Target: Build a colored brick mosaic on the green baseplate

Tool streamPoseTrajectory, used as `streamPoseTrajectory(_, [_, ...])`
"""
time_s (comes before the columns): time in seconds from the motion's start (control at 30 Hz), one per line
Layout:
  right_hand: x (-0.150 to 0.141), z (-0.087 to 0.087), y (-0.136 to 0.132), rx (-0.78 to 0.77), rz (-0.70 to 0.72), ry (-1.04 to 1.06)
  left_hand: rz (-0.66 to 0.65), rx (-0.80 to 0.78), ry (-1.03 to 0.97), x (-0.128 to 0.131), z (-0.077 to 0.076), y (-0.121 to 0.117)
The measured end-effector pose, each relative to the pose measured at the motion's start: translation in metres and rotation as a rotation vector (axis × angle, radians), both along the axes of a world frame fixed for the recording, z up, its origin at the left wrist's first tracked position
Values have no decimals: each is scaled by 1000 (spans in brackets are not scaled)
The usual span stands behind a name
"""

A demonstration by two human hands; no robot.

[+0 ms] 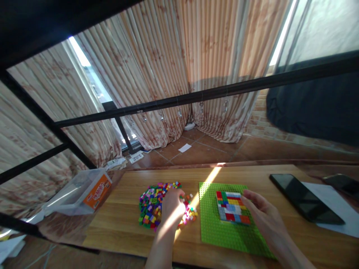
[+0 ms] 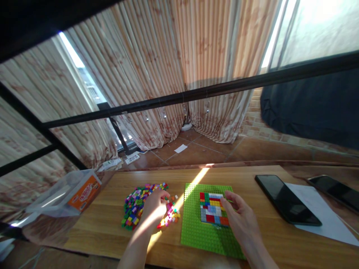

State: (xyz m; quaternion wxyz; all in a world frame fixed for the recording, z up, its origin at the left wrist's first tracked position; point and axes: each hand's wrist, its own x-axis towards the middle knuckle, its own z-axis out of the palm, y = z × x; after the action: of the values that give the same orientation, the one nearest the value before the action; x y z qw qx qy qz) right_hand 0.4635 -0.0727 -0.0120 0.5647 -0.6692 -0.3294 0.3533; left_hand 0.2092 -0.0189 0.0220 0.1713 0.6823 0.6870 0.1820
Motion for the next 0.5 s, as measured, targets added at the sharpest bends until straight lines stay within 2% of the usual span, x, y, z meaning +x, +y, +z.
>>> streamPoseTrajectory(0.27, [-5, 13, -3, -26, -4, 53, -65, -34, -56, 4, 1, -1])
streamPoseTrajectory(0.5, [-7, 17, -3, 13, 9, 91, -109, -86, -53, -1, 8, -4])
